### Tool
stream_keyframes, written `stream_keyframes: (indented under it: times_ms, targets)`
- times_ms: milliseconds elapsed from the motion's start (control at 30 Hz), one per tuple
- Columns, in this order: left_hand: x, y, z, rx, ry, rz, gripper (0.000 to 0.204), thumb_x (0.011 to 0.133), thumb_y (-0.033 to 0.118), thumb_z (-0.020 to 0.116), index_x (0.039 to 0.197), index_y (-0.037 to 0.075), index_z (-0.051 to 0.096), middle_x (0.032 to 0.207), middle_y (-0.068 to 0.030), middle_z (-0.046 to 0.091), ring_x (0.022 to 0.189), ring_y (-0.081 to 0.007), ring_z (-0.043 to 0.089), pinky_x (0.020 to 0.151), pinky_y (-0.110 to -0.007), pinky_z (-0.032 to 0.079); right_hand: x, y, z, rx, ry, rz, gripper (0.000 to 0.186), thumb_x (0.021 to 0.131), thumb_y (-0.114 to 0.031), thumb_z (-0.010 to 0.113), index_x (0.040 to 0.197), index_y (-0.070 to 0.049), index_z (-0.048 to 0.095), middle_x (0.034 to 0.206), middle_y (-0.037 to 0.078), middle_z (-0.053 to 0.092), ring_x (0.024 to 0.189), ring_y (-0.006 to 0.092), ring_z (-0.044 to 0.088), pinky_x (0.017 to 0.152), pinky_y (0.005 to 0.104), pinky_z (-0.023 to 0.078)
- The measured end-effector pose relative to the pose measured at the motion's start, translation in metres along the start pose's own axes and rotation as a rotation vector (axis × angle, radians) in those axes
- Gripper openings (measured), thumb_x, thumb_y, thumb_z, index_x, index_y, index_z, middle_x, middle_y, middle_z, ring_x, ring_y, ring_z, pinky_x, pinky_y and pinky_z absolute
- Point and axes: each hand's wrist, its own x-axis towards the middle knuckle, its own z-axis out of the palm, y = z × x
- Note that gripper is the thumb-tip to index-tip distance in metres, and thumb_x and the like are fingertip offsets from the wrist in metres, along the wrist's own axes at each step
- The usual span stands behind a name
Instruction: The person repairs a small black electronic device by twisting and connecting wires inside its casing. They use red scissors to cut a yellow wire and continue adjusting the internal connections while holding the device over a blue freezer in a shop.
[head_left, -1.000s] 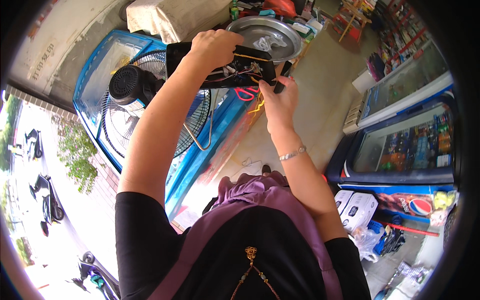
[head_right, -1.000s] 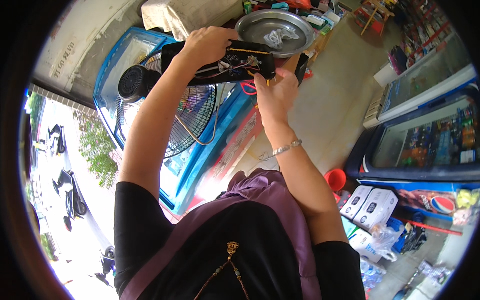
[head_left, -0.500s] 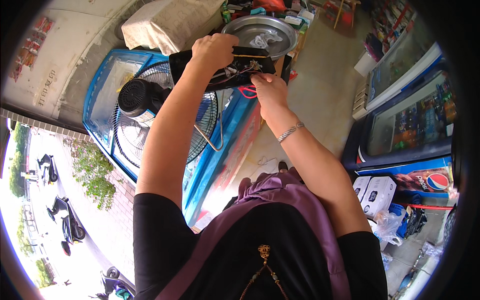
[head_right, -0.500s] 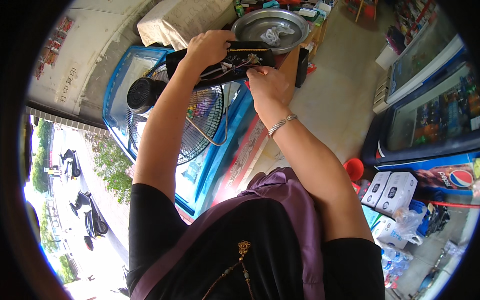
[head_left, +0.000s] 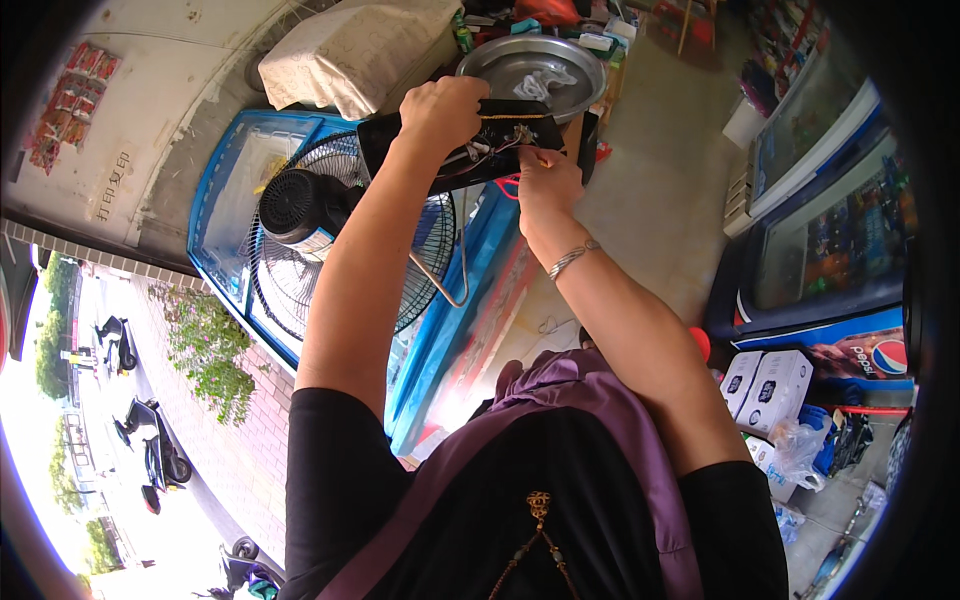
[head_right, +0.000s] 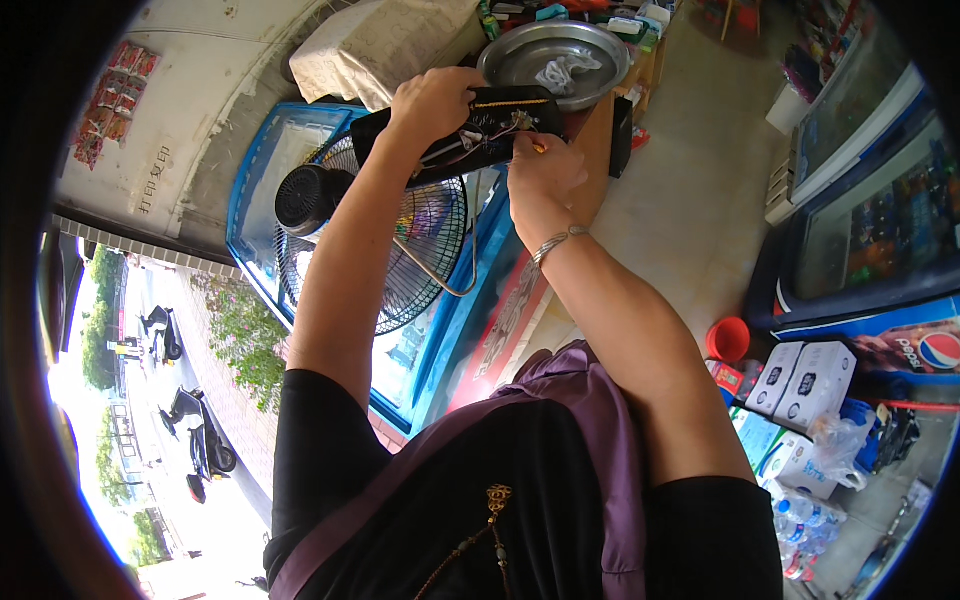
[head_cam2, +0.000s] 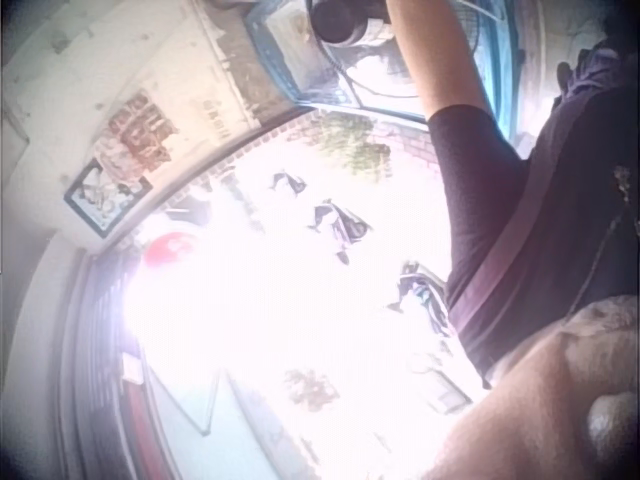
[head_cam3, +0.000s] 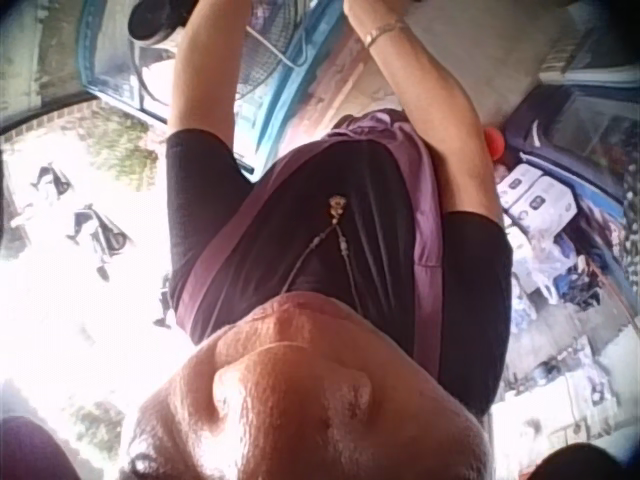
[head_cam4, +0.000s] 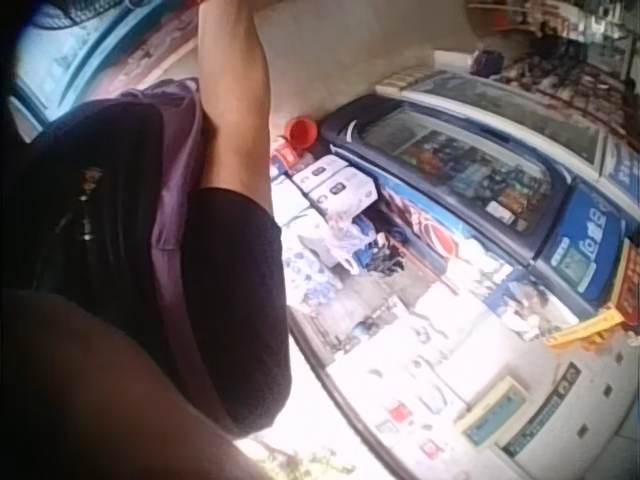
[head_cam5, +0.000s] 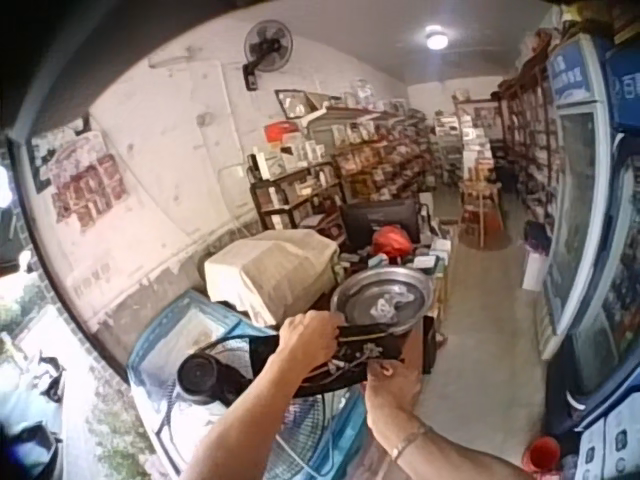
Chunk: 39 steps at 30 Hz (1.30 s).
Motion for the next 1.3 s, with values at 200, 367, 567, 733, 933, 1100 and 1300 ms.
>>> stream_keyframes:
  times_ms: [200, 367, 567, 733, 933, 1100, 1300]
  targets:
    - [-0.003, 0.001, 0.003, 0.015, 0.03, 0.018, 0.024, 0.082, 0.021, 0.066, 0.105, 0.024, 0.072, 0.099, -0.0089, 0.072, 0.094, -0.0307, 0.069, 0.081, -0.042, 0.054, -0.002, 0.003, 0.005, -0.059, 0.057, 0.033, 0.023, 0.083, -0.026, 0.072, 0.096, -0.008, 0.076, 0.108, 0.016, 0.065, 0.104, 0.0295, 0.058, 0.089, 0.0399, 0.049]
    - [-0.004, 0.005, 0.001, 0.024, 0.022, -0.001, 0.024, 0.082, 0.022, 0.066, 0.105, 0.024, 0.072, 0.099, -0.0086, 0.072, 0.094, -0.0311, 0.069, 0.081, -0.042, 0.054, -0.008, -0.004, -0.002, 0.019, -0.017, 0.097, 0.023, 0.088, -0.026, 0.066, 0.097, -0.006, 0.076, 0.118, 0.016, 0.06, 0.117, 0.0304, 0.052, 0.09, 0.0445, 0.05]
    - [-0.005, 0.005, -0.004, 0.006, 0.05, -0.008, 0.026, 0.082, 0.022, 0.065, 0.107, 0.027, 0.072, 0.1, -0.008, 0.072, 0.097, -0.0303, 0.069, 0.082, -0.042, 0.053, -0.007, -0.008, -0.006, 0.406, -0.033, 0.132, 0.015, 0.081, -0.009, 0.074, 0.095, -0.005, 0.077, 0.084, 0.013, 0.073, 0.073, 0.0191, 0.069, 0.069, 0.0322, 0.055]
    - [-0.011, 0.011, -0.013, 0.05, -0.02, -0.031, 0.019, 0.088, 0.023, 0.06, 0.103, 0.026, 0.071, 0.096, -0.0085, 0.072, 0.097, -0.0318, 0.068, 0.083, -0.044, 0.052, -0.009, -0.004, -0.007, 0.099, -0.017, 0.065, 0.021, 0.081, -0.014, 0.072, 0.097, -0.002, 0.075, 0.09, 0.006, 0.07, 0.079, 0.0145, 0.061, 0.076, 0.031, 0.05]
    - [-0.016, 0.003, -0.004, 0.062, -0.018, -0.037, 0.022, 0.08, 0.022, 0.066, 0.101, 0.023, 0.071, 0.095, -0.01, 0.072, 0.095, -0.0319, 0.069, 0.08, -0.042, 0.054, 0.017, 0.038, 0.015, -0.012, -0.015, -0.138, 0.03, 0.083, -0.031, 0.068, 0.097, -0.005, 0.076, 0.096, 0.016, 0.072, 0.088, 0.0314, 0.07, 0.081, 0.0397, 0.054]
    - [-0.008, 0.016, -0.004, -0.001, -0.019, -0.033, 0.022, 0.074, 0.016, 0.07, 0.096, 0.018, 0.073, 0.095, -0.0113, 0.072, 0.092, -0.0308, 0.07, 0.077, -0.04, 0.055, 0.015, 0.018, 0.002, 0.197, -0.055, -0.051, 0.019, 0.086, -0.012, 0.068, 0.098, 0.002, 0.072, 0.097, 0.009, 0.071, 0.086, 0.018, 0.064, 0.079, 0.0329, 0.05]
    - [-0.016, 0.015, -0.011, -0.011, 0.004, -0.058, 0.016, 0.075, 0.013, 0.069, 0.09, 0.014, 0.074, 0.091, -0.012, 0.073, 0.089, -0.03, 0.071, 0.075, -0.039, 0.055, 0.027, 0.028, 0.012, 0.215, -0.117, -0.093, 0.018, 0.087, -0.011, 0.069, 0.096, 0.005, 0.069, 0.097, 0.009, 0.069, 0.087, 0.0164, 0.061, 0.082, 0.0311, 0.048]
